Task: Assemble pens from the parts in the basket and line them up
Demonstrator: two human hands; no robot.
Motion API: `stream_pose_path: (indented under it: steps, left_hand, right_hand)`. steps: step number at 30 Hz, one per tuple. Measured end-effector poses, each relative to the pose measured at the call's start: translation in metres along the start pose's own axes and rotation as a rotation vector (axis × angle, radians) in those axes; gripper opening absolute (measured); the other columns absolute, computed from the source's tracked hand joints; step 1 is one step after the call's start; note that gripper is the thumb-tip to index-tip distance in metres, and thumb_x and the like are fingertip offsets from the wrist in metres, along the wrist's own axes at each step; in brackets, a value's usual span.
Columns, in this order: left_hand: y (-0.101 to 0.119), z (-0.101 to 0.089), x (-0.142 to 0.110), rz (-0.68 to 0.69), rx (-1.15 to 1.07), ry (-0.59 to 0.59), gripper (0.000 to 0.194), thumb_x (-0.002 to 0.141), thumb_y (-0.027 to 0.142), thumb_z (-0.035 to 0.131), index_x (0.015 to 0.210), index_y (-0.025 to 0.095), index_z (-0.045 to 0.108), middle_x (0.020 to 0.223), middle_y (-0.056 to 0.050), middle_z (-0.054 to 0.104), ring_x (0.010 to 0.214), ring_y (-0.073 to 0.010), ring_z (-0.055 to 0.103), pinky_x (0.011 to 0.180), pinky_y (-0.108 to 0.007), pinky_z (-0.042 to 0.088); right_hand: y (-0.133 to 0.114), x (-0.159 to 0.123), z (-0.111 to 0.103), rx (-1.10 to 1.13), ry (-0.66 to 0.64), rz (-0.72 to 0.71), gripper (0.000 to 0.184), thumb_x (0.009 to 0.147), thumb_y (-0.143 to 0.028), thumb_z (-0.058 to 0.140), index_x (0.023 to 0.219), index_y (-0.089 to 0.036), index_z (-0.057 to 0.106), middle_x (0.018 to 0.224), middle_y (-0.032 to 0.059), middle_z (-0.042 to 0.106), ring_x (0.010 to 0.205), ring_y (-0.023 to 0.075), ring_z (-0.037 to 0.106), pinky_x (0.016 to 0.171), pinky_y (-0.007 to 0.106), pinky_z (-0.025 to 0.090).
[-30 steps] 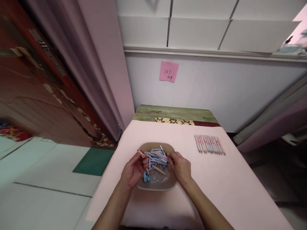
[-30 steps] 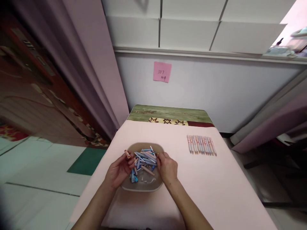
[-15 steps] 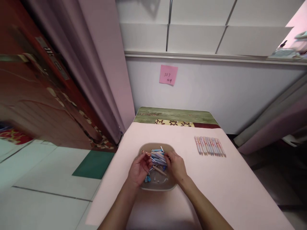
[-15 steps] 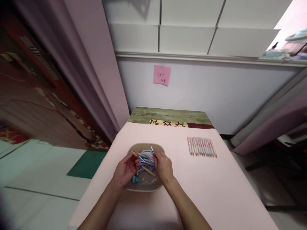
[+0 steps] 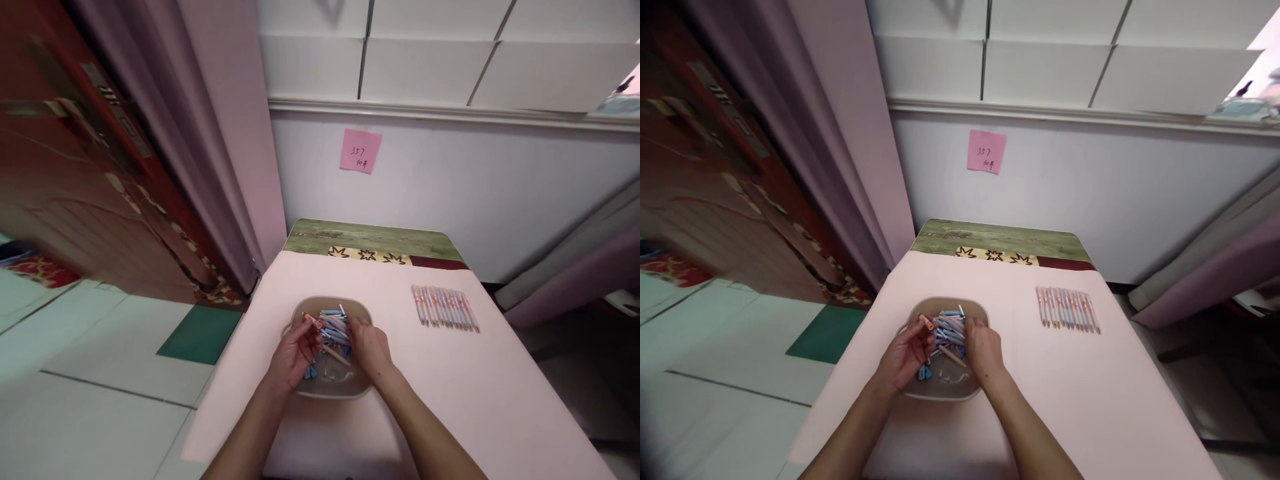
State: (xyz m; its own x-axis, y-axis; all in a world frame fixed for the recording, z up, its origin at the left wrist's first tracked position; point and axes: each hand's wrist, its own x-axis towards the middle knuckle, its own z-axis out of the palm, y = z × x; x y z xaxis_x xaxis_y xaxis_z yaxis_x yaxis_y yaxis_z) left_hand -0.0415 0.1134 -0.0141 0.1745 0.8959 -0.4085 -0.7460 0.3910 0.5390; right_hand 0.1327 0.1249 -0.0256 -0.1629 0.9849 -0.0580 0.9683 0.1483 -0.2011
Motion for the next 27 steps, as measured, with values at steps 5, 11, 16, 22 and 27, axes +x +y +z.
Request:
stream_pose_path:
  steps: [5, 11, 16, 22, 27]
  left_hand:
    - [0.002, -0.001, -0.002, 0.012, -0.048, -0.001, 0.005, 0.079, 0.015, 0.064, 0.083, 0.013, 0.062, 0.077, -0.006, 0.067, 0.056, -0.0099, 0.058, 0.051, -0.021, 0.049]
    - [0.003, 0.000, -0.004, 0.043, -0.108, -0.060, 0.003, 0.080, 0.015, 0.062, 0.082, 0.013, 0.063, 0.077, -0.005, 0.064, 0.058, -0.0093, 0.055, 0.052, -0.021, 0.047]
    - [0.003, -0.003, -0.004, 0.074, -0.146, -0.099, 0.003, 0.081, 0.015, 0.061, 0.083, 0.013, 0.063, 0.078, -0.004, 0.062, 0.059, -0.0095, 0.052, 0.053, -0.022, 0.044]
    - [0.006, 0.000, -0.008, 0.113, -0.267, -0.208, 0.003, 0.082, 0.014, 0.059, 0.084, 0.015, 0.061, 0.073, 0.000, 0.055, 0.058, -0.0086, 0.047, 0.053, -0.023, 0.040]
    - [0.009, 0.003, -0.012, 0.163, -0.356, -0.229, 0.010, 0.081, 0.013, 0.060, 0.091, 0.015, 0.060, 0.071, 0.002, 0.054, 0.055, -0.0070, 0.043, 0.052, -0.023, 0.038]
  right_hand:
    - [0.000, -0.001, -0.001, 0.002, -0.001, -0.005, 0.020, 0.094, -0.022, 0.040, 0.099, -0.021, 0.060, 0.096, 0.0070, 0.068, 0.076, 0.0179, 0.066, 0.059, 0.024, 0.040]
    - [0.000, -0.002, -0.002, 0.024, 0.028, 0.002, 0.017, 0.092, -0.022, 0.045, 0.097, -0.021, 0.062, 0.100, 0.0074, 0.066, 0.074, 0.0163, 0.065, 0.057, 0.024, 0.039]
    - [0.000, -0.003, -0.003, 0.072, 0.072, 0.031, 0.016, 0.091, -0.021, 0.045, 0.095, -0.020, 0.061, 0.097, 0.0075, 0.066, 0.073, 0.0159, 0.064, 0.058, 0.024, 0.038]
    - [0.009, -0.007, 0.004, 0.474, 0.260, 0.083, 0.021, 0.094, -0.028, 0.036, 0.101, -0.019, 0.053, 0.081, 0.0040, 0.068, 0.069, 0.0174, 0.064, 0.061, 0.025, 0.041]
    - [0.013, -0.009, 0.007, 0.804, 0.383, 0.114, 0.031, 0.096, -0.034, 0.027, 0.110, -0.018, 0.050, 0.077, 0.0026, 0.068, 0.056, 0.0150, 0.060, 0.057, 0.025, 0.043]
